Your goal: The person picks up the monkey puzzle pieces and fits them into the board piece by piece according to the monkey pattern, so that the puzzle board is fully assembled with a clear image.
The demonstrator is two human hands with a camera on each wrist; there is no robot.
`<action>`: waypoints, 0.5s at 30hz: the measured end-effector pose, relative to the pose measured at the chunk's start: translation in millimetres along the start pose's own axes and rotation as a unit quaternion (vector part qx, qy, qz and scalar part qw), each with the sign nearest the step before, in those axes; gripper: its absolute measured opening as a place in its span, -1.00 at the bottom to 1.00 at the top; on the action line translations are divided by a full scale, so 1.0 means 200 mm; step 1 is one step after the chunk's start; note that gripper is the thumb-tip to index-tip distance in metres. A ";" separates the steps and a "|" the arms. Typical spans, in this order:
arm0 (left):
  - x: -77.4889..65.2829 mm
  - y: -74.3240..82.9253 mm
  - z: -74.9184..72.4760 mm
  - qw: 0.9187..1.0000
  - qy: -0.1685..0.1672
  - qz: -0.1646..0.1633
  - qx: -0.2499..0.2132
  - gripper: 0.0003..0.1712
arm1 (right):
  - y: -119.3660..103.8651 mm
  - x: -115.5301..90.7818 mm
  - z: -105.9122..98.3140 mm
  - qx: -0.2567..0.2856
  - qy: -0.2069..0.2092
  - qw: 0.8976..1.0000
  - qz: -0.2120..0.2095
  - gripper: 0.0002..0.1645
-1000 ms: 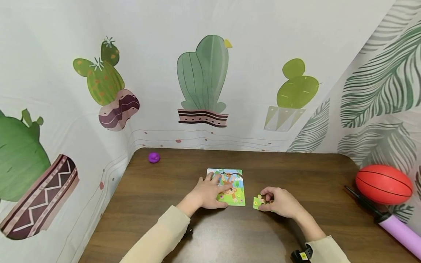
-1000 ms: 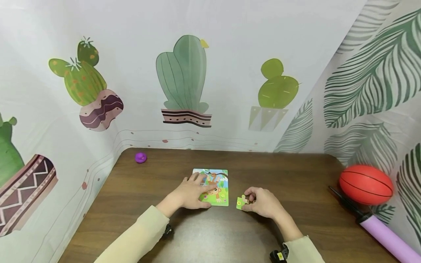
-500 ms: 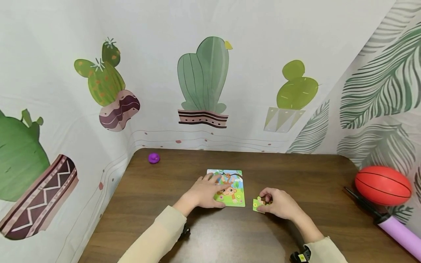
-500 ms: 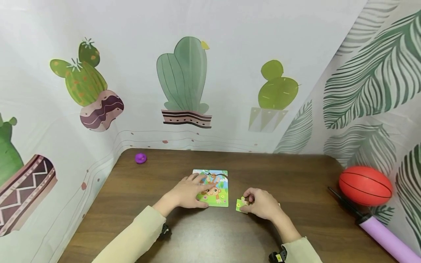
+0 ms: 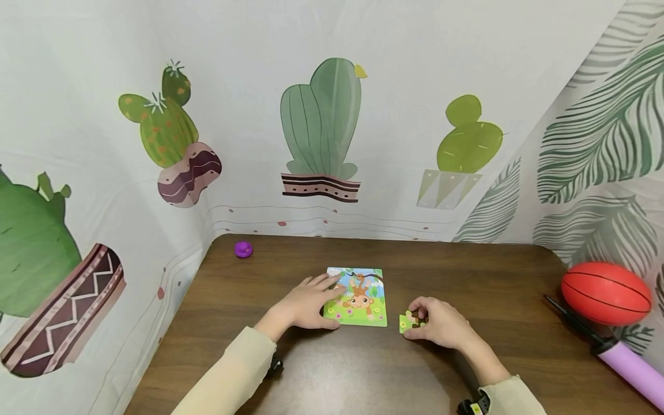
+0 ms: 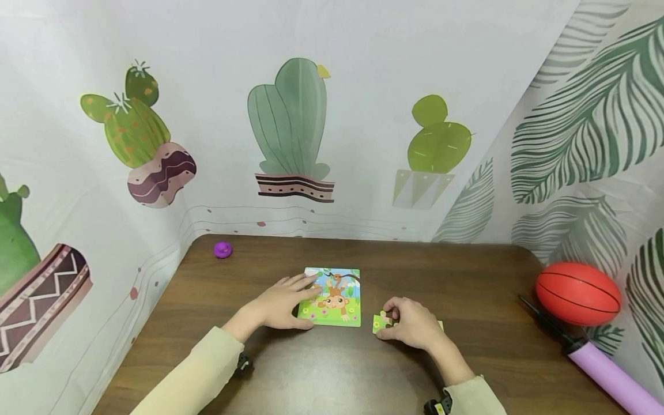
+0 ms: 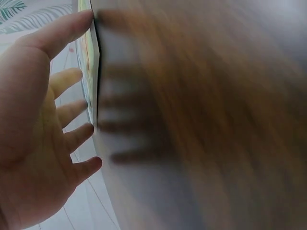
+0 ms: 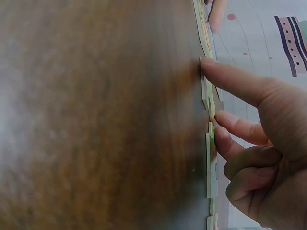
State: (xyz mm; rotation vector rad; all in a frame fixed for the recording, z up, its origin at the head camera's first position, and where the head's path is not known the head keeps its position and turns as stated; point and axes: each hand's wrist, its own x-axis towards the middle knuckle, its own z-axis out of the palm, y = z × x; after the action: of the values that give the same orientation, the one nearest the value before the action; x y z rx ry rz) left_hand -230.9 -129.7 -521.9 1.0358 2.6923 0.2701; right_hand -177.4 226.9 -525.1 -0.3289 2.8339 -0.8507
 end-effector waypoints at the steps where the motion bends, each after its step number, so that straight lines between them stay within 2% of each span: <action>1: -0.01 -0.01 0.00 1.000 0.000 0.001 -0.002 0.02 | 0.00 0.00 0.00 -0.001 -0.001 1.000 0.002 -0.35; 8: -0.08 -0.07 -0.02 1.000 0.004 0.018 -0.010 -0.07 | -0.01 0.00 0.00 0.006 -0.002 1.000 -0.010 -0.37; 15: -0.09 -0.09 -0.02 0.999 0.001 0.032 0.002 -0.16 | -0.01 0.00 -0.01 0.022 -0.004 1.000 -0.020 -0.37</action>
State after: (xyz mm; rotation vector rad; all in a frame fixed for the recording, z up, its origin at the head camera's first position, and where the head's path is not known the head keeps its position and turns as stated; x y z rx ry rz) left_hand -230.6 -155.5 -519.2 1.1254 2.6653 0.2773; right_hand -176.8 226.1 -522.7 -0.3846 2.8049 -0.9157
